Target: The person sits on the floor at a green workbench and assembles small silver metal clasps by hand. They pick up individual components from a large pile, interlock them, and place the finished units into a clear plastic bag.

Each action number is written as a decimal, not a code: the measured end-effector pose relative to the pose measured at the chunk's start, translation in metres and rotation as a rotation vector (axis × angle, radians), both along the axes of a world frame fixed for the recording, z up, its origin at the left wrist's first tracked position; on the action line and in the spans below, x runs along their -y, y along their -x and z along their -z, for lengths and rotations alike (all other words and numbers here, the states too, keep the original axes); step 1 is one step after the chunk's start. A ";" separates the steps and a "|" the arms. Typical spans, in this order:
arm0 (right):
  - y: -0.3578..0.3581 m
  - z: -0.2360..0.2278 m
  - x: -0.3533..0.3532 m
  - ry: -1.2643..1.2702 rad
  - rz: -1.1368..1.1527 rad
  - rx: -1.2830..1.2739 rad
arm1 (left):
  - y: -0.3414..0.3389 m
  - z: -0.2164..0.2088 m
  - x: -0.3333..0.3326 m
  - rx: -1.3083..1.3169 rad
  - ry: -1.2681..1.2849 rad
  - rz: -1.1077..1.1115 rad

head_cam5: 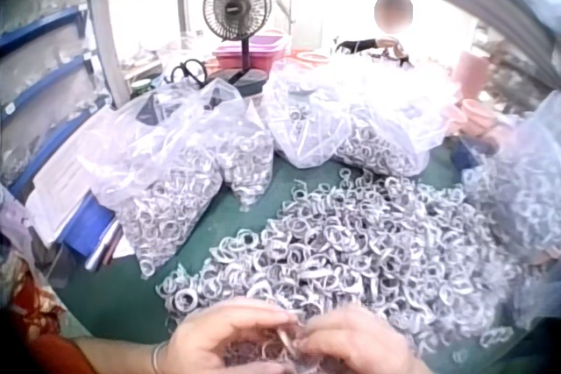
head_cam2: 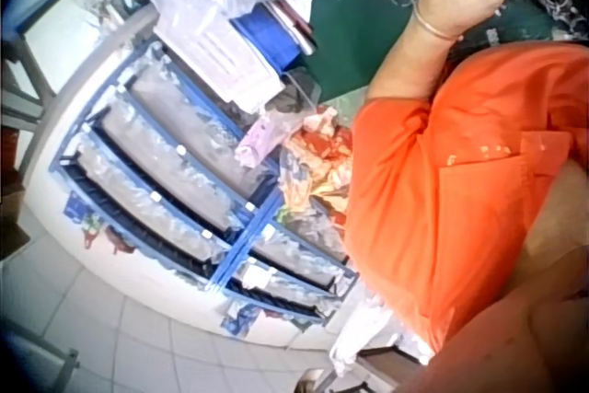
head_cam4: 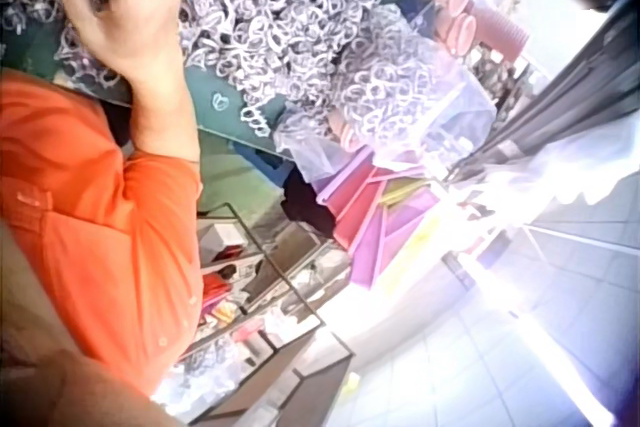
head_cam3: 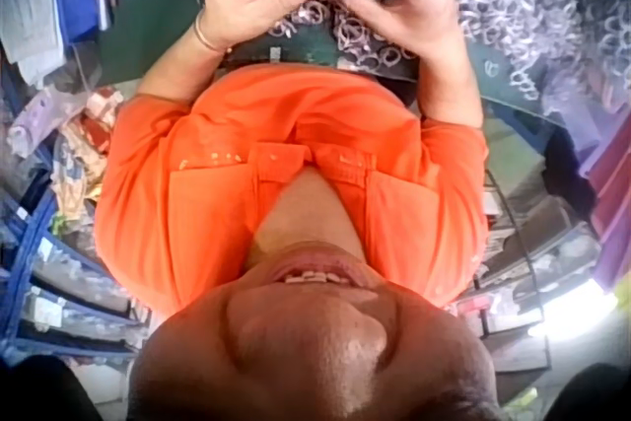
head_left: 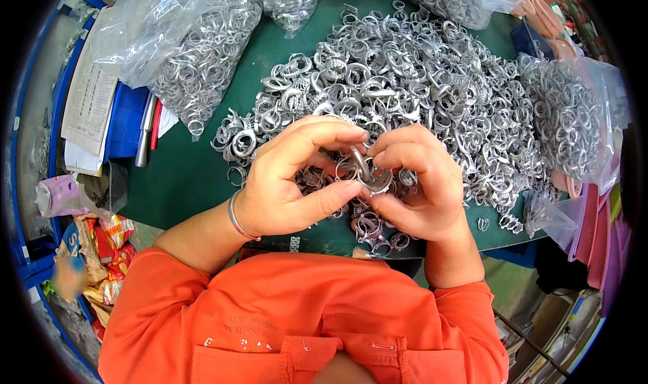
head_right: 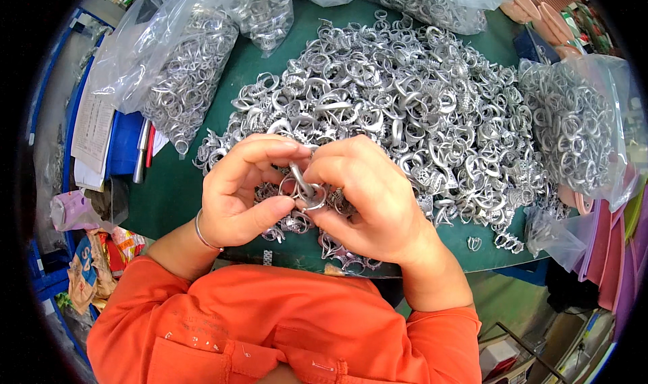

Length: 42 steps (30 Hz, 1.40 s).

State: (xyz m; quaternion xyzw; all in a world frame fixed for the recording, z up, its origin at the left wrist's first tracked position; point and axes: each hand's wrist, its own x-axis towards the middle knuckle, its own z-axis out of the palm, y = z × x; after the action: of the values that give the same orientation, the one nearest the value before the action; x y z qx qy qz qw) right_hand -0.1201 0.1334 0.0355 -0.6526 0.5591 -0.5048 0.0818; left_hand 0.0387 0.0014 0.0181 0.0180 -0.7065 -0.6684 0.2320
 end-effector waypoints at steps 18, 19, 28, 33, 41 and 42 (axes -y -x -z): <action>-0.003 0.002 -0.001 -0.051 0.089 0.049 | -0.003 0.004 0.005 -0.049 0.290 -0.128; -0.003 0.002 -0.001 -0.041 0.086 0.034 | -0.003 0.004 0.004 -0.037 0.278 -0.122; -0.006 0.002 -0.001 0.036 0.081 -0.010 | 0.003 0.006 -0.007 -0.081 0.088 -0.156; 0.004 -0.003 -0.006 0.016 0.196 0.062 | 0.002 0.006 0.000 -0.238 0.492 -0.377; 0.035 -0.016 -0.027 -0.538 0.006 -0.293 | 0.008 -0.008 0.011 -0.008 0.848 -0.245; 0.032 -0.020 -0.027 -0.592 0.038 -0.357 | 0.010 -0.005 0.009 0.009 0.867 -0.243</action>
State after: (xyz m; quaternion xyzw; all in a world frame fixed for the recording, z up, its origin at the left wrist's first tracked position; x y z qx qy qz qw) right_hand -0.1522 0.1603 0.0553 -0.6682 0.6988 -0.1998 0.1590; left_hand 0.0289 -0.0075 0.0233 0.0049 -0.9149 -0.2786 0.2922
